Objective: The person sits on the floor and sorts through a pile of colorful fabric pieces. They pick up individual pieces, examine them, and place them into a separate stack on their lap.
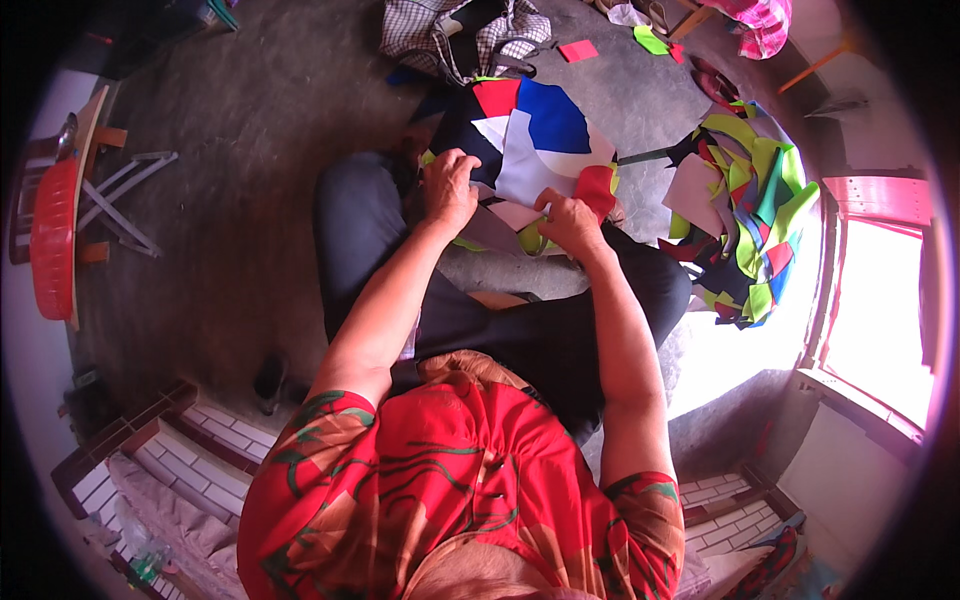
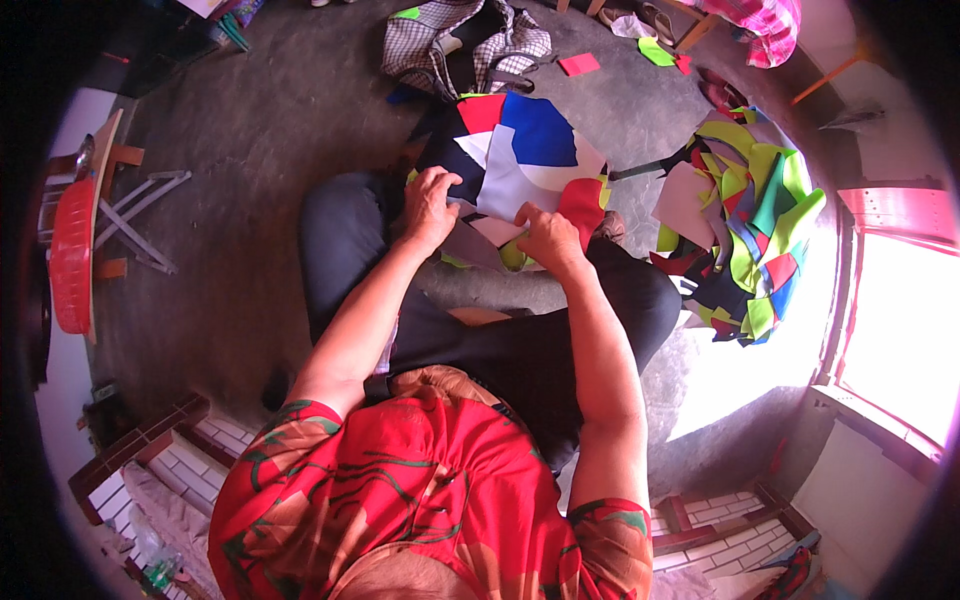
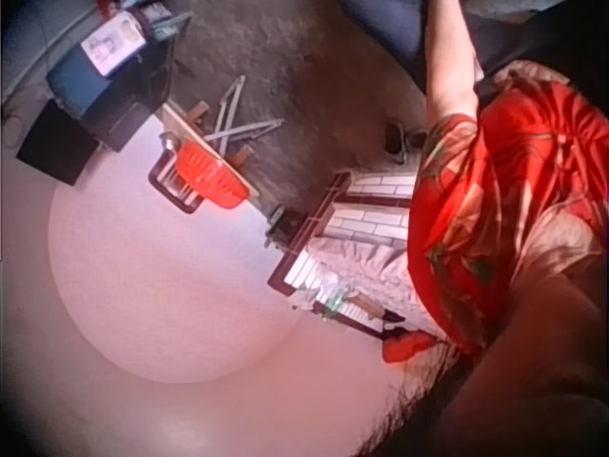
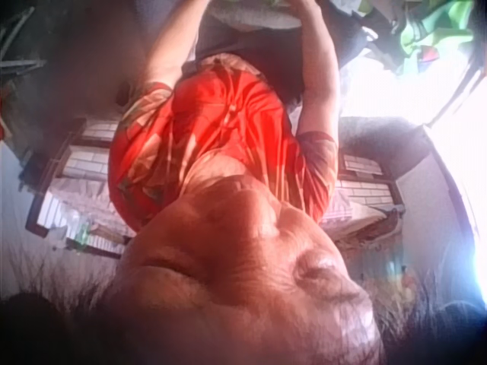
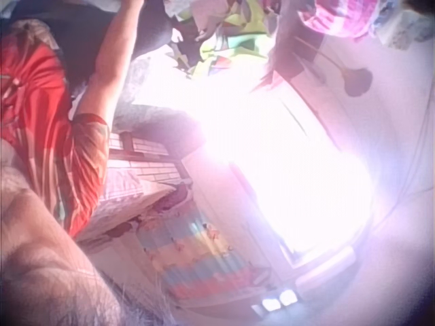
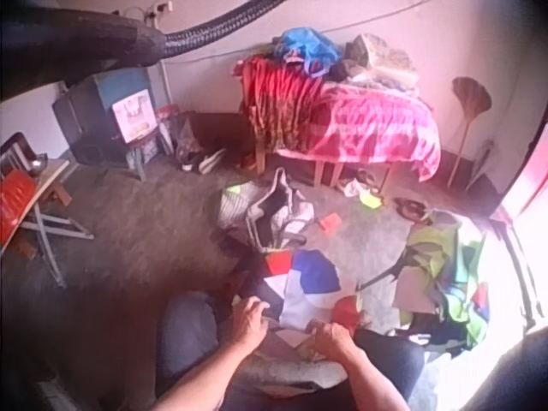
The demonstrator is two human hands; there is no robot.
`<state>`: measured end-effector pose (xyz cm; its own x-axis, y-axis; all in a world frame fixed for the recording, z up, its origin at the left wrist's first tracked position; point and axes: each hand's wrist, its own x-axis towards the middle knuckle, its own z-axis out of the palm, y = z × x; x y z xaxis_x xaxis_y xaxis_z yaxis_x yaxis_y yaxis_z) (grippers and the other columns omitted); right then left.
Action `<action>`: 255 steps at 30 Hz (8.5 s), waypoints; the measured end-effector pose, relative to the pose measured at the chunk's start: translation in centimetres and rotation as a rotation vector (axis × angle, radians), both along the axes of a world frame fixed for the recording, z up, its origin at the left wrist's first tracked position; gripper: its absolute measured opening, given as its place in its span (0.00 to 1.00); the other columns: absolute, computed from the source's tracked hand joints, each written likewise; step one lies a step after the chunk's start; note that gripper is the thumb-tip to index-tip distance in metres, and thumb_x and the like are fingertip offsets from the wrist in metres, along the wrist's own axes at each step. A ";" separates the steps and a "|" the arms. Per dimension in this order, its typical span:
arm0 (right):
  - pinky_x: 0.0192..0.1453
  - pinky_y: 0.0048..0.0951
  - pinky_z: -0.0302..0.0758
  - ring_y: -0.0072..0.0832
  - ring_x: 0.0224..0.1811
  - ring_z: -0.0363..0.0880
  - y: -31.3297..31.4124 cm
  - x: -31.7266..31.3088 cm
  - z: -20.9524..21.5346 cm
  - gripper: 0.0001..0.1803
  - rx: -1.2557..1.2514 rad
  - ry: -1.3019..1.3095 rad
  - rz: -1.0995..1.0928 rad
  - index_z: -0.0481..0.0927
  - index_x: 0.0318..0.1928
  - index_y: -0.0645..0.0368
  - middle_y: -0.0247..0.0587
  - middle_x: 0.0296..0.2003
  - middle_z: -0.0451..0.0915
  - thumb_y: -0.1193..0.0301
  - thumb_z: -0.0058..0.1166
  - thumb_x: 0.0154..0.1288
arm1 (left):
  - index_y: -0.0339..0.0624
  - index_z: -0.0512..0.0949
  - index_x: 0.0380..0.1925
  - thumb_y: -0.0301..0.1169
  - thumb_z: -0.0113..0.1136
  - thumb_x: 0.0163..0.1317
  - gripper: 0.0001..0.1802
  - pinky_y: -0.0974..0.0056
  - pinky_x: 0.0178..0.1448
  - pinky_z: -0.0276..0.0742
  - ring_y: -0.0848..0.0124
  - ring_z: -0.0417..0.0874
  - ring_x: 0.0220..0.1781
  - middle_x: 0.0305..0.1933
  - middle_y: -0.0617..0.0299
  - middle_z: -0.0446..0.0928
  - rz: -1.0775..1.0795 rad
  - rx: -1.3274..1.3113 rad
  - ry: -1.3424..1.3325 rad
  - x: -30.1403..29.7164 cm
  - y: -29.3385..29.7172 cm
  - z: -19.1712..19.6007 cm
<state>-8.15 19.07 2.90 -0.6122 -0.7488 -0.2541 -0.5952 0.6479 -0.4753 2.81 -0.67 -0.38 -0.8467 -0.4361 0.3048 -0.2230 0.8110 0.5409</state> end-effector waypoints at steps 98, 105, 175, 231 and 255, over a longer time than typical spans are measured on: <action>0.36 0.43 0.75 0.42 0.34 0.81 0.8 -0.3 0.7 0.09 0.077 0.116 0.048 0.78 0.35 0.47 0.40 0.29 0.81 0.61 0.58 0.53 | 0.51 0.80 0.25 0.36 0.65 0.52 0.05 0.54 0.39 0.77 0.58 0.83 0.36 0.29 0.59 0.82 0.071 0.131 -0.684 1.8 -3.3 1.3; 0.37 0.43 0.75 0.41 0.35 0.81 0.1 1.1 0.1 0.13 0.039 0.180 0.159 0.77 0.37 0.47 0.38 0.29 0.81 0.59 0.61 0.51 | 0.52 0.81 0.27 0.36 0.65 0.52 0.05 0.53 0.40 0.77 0.57 0.83 0.38 0.31 0.59 0.82 0.082 0.150 -0.652 1.5 -3.1 1.4; 0.54 0.41 0.67 0.32 0.53 0.75 22.0 -11.8 14.4 0.26 -0.042 0.818 -0.811 0.74 0.54 0.48 0.36 0.48 0.76 0.59 0.59 0.54 | 0.51 0.63 0.60 0.31 0.68 0.48 0.38 0.43 0.71 0.46 0.58 0.49 0.74 0.71 0.57 0.54 -0.524 -0.205 -0.414 0.8 4.1 1.0; 0.48 0.31 0.77 0.29 0.42 0.81 -0.7 1.5 6.5 0.20 -1.035 -1.410 -0.553 0.74 0.50 0.64 0.42 0.42 0.80 0.60 0.39 0.72 | 0.47 0.73 0.52 0.51 0.49 0.66 0.23 0.58 0.46 0.80 0.68 0.80 0.46 0.47 0.63 0.78 -0.340 1.729 0.070 0.1 -0.9 2.7; 0.37 0.23 0.76 0.21 0.31 0.78 -0.7 1.6 2.3 0.15 -0.763 -1.230 -0.606 0.76 0.43 0.61 0.33 0.32 0.80 0.61 0.48 0.70 | 0.47 0.66 0.60 0.60 0.59 0.54 0.40 0.54 0.61 0.68 0.66 0.72 0.60 0.59 0.60 0.72 -0.617 1.946 0.095 0.3 0.5 5.7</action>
<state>-6.53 18.41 5.20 -0.5683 -0.6575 -0.4947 0.6385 0.0267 -0.7691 3.14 -0.15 5.30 -0.9919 0.1061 -0.0701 -0.1269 -0.7910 0.5986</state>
